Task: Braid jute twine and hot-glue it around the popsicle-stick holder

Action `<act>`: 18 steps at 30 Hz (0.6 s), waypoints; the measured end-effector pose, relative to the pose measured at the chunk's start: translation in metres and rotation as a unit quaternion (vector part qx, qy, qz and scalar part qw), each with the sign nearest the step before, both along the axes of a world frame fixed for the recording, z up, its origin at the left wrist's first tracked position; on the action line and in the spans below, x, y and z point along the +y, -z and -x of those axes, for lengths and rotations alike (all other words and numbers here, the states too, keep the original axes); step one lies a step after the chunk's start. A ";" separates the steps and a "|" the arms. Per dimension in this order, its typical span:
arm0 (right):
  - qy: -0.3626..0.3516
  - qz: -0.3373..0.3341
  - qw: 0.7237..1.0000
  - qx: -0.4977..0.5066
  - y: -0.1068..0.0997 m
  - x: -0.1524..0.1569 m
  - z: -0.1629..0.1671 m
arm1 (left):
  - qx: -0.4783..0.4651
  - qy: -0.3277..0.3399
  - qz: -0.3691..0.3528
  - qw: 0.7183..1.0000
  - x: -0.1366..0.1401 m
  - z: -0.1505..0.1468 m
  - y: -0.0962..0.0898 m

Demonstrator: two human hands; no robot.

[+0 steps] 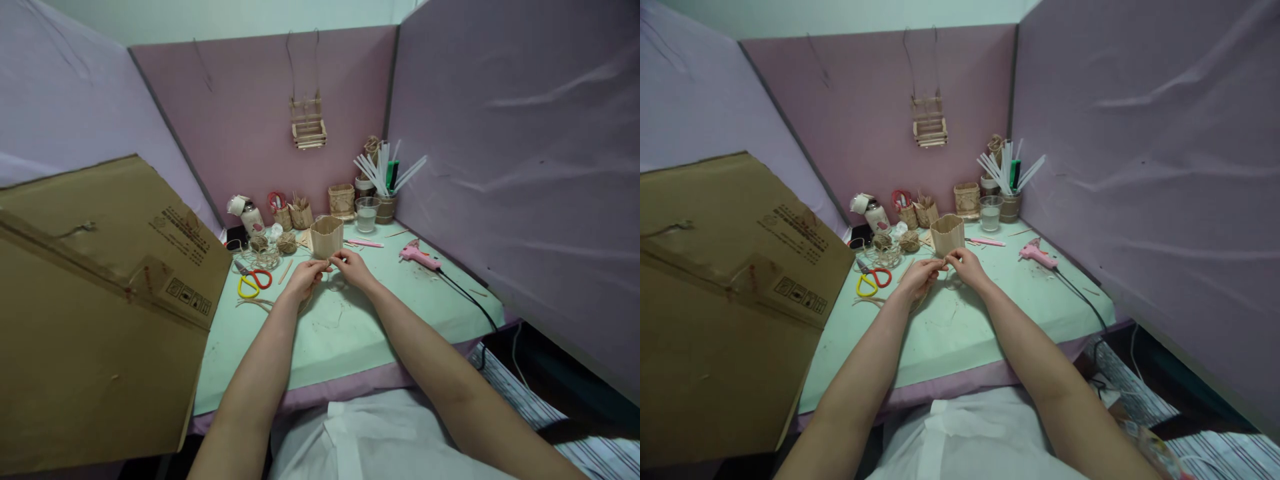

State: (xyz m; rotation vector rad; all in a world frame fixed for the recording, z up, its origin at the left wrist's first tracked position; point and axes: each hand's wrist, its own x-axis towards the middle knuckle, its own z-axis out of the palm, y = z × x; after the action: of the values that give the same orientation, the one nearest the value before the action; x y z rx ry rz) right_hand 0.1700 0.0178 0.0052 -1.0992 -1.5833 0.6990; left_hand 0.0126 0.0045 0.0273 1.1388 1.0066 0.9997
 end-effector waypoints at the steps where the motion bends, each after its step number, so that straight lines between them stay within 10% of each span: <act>1: -0.001 0.008 1.000 0.006 0.000 0.000 0.000 | 0.008 -0.001 -0.009 1.000 -0.001 -0.001 -0.001; 18: -0.027 0.098 0.990 0.093 -0.003 -0.004 0.003 | 0.161 -0.080 -0.162 0.970 -0.004 -0.008 0.003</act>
State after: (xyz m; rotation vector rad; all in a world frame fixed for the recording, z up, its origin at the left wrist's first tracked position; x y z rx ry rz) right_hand 0.1666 0.0134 0.0083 -1.1008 -1.4113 0.9816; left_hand 0.0206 0.0010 0.0246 1.5452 1.2376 1.1621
